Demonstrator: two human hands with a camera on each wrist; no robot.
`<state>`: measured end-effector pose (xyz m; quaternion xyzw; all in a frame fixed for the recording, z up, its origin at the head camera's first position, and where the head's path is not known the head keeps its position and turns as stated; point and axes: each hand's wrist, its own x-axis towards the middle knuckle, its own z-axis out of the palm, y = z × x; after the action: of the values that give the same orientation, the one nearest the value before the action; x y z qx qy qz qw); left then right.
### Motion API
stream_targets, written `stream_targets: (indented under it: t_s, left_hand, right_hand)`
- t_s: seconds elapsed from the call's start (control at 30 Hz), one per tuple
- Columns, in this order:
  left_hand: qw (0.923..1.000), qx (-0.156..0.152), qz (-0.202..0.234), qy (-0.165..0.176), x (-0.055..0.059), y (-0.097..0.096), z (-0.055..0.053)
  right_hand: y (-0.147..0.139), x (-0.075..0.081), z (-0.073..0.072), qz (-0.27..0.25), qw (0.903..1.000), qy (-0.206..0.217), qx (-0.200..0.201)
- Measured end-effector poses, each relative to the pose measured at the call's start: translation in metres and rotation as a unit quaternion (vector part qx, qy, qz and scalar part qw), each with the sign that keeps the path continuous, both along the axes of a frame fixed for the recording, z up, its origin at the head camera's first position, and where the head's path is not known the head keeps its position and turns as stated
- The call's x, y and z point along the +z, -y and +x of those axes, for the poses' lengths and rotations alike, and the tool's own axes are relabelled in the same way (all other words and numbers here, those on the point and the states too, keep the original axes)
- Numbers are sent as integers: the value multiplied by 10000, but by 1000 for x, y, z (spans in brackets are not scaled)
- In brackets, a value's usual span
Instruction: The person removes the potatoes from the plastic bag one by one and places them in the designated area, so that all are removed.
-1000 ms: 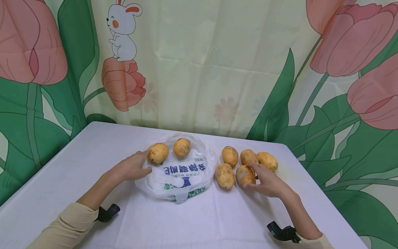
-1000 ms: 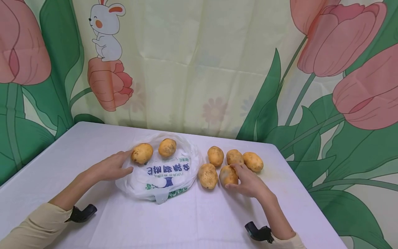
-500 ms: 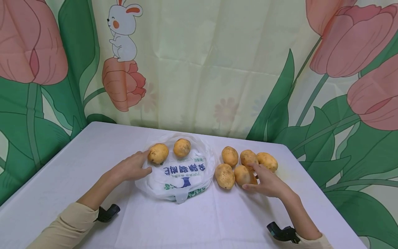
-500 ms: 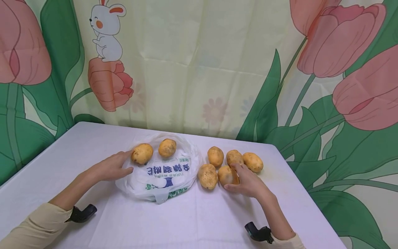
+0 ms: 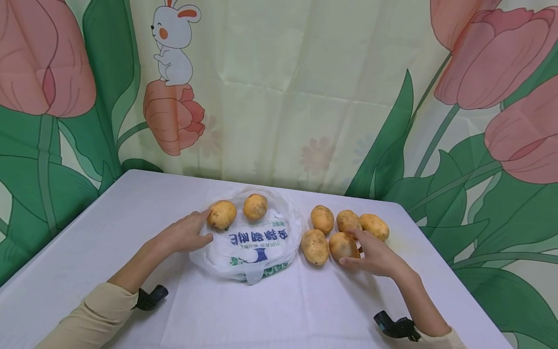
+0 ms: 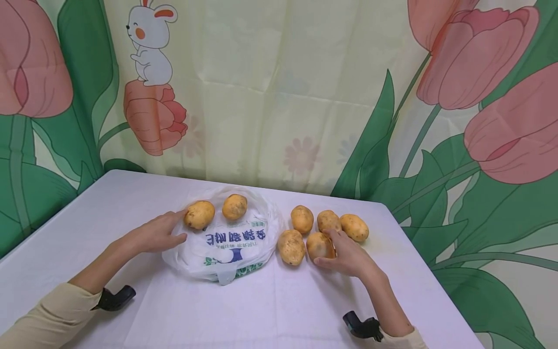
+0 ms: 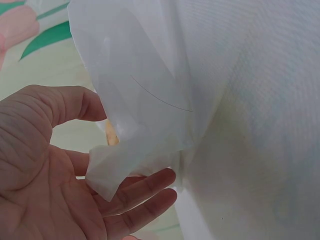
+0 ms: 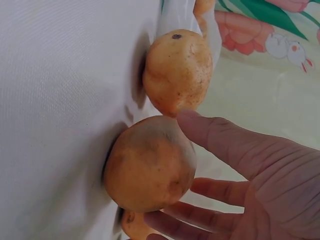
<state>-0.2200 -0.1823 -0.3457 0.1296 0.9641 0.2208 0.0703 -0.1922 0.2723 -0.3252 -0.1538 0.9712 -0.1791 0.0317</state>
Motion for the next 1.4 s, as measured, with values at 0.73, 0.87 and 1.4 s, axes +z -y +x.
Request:
stream_targets:
  t_s: [0.73, 0.87, 1.4]
  left_hand:
    - [10000, 29, 0, 45, 0, 1, -1]
    - [10000, 32, -9, 63, 0, 0, 0]
    - [10000, 8, -29, 21, 0, -1, 2]
  right_hand:
    - [17, 15, 4, -265, 9986, -446, -136]
    - [30, 19, 4, -416, 9965, -723, -5]
    - [87, 17, -7, -866, 9927, -742, 395]
